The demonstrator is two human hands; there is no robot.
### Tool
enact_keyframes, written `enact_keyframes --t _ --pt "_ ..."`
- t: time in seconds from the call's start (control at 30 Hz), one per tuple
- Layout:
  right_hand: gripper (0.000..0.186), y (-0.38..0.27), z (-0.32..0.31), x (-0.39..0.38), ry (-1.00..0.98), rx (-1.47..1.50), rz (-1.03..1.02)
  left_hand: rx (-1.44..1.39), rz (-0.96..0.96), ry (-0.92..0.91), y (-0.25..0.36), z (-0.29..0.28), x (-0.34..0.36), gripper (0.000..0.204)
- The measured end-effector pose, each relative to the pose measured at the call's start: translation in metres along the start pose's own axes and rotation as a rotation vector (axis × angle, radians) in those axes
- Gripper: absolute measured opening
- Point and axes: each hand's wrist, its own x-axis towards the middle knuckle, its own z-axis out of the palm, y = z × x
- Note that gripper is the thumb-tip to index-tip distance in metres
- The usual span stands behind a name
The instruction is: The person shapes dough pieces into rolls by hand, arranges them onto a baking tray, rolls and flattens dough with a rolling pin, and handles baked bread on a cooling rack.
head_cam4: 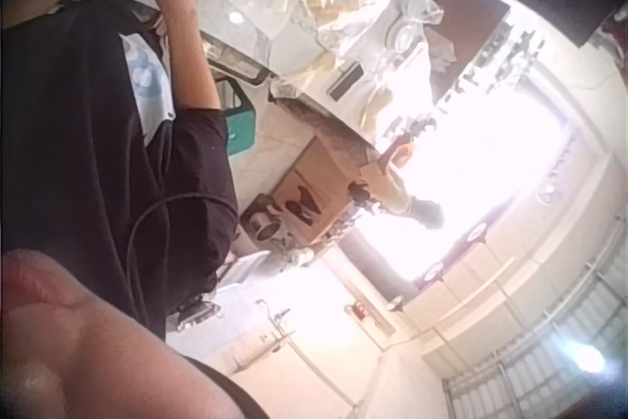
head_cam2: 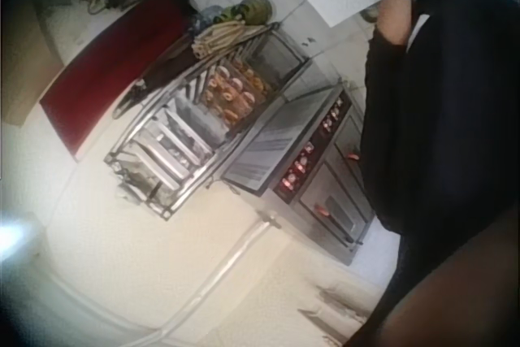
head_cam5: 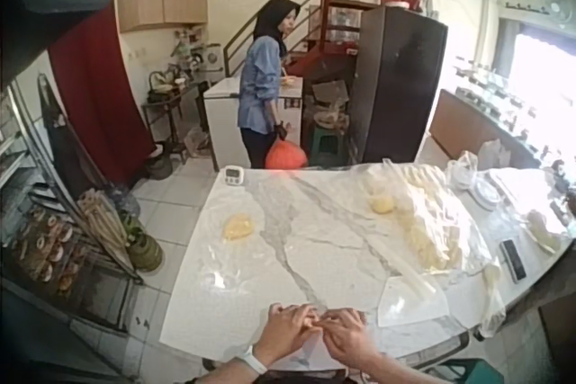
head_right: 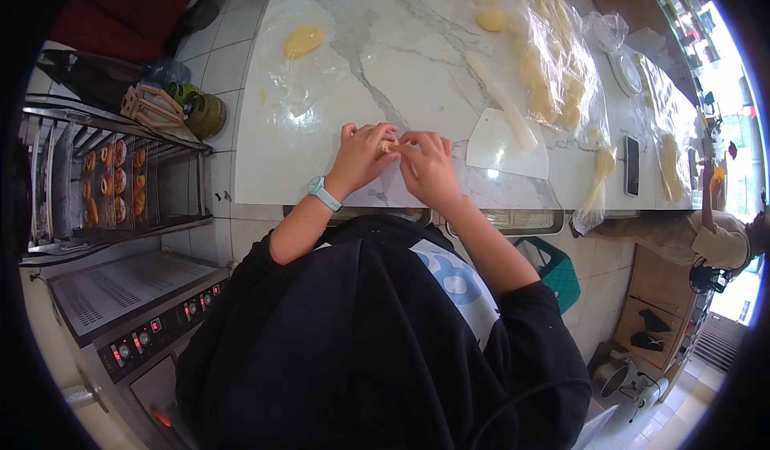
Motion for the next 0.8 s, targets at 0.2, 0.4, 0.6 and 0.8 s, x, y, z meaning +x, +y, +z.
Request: enact_keyframes --t 0.2,0.4,0.6,0.8 --pt "0.014 0.025 0.016 0.002 0.068 0.096 0.129 0.027 0.084 0.207 -0.006 -0.005 -0.011 0.036" --pt "0.009 0.023 0.021 0.008 0.047 0.059 0.042 0.065 0.003 0.077 -0.016 -0.007 -0.014 0.021" --pt "0.013 0.024 0.032 0.021 0.017 0.121 0.362 -0.052 -0.036 0.091 -0.006 -0.002 -0.003 0.019" --pt "0.019 0.034 0.028 0.038 -0.222 0.158 0.690 -0.076 -0.099 0.027 -0.013 -0.007 -0.008 0.026"
